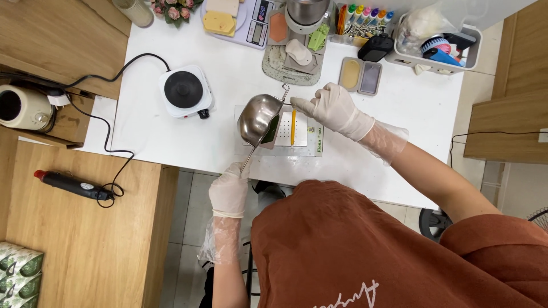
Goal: The person stirs green melted wax in a metal melting pot on a small hot plate, then lifts the pot and pours the wax into a candle mold on the table. They add green wax chunks into the pot, press them down with a tool, and continue stirring the mixture.
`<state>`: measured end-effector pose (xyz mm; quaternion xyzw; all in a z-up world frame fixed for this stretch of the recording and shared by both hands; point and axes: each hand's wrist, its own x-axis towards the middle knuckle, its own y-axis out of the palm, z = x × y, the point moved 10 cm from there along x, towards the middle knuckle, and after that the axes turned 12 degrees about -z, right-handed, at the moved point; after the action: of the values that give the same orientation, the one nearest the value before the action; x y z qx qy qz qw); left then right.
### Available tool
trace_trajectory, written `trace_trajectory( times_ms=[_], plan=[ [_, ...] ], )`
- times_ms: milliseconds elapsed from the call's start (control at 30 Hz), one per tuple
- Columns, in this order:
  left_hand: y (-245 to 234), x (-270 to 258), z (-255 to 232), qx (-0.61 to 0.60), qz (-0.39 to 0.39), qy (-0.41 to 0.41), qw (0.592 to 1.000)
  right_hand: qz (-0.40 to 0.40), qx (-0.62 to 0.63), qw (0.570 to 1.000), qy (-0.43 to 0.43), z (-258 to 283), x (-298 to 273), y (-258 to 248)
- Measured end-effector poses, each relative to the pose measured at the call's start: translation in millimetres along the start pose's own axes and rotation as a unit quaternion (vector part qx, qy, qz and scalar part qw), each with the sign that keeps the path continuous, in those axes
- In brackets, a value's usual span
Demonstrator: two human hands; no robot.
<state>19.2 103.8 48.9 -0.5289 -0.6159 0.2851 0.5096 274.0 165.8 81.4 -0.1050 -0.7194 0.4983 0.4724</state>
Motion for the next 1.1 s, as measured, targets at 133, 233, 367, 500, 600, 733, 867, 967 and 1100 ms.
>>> trace_trajectory(
  times_ms=[133,233,367,500,600,733,867,967,1100],
  plan=[
    [1,3,-1,0.015,0.013,0.001,1.000,-0.010,0.009,1.000,-0.021,6,-9,5],
    [-7,5,-1,-0.035,-0.008,-0.016,0.999,0.056,0.046,0.997,-0.023,6,-12,22],
    [-7,5,-1,-0.013,0.007,-0.014,1.000,0.005,-0.014,1.000,-0.025,2,-3,10],
    [-5,5,1,-0.041,0.010,-0.020,0.999,0.072,0.048,0.996,-0.008,4,-8,25],
    [-8,5,-3,-0.056,-0.003,-0.028,0.998,0.076,0.062,0.995,-0.016,6,-15,25],
    [-1,7,-1,0.004,0.063,-0.049,0.997,-0.007,-0.011,1.000,-0.028,7,-7,5],
    [-9,11,-7,-0.054,0.027,-0.051,0.997,0.015,-0.005,0.999,-0.044,13,-15,13],
    [-6,9,-4,-0.063,0.011,-0.037,0.997,0.050,0.021,0.998,-0.040,13,-13,17],
    [-10,11,-6,-0.078,0.020,-0.050,0.996,-0.019,-0.024,0.999,0.015,3,0,-4]
  ],
)
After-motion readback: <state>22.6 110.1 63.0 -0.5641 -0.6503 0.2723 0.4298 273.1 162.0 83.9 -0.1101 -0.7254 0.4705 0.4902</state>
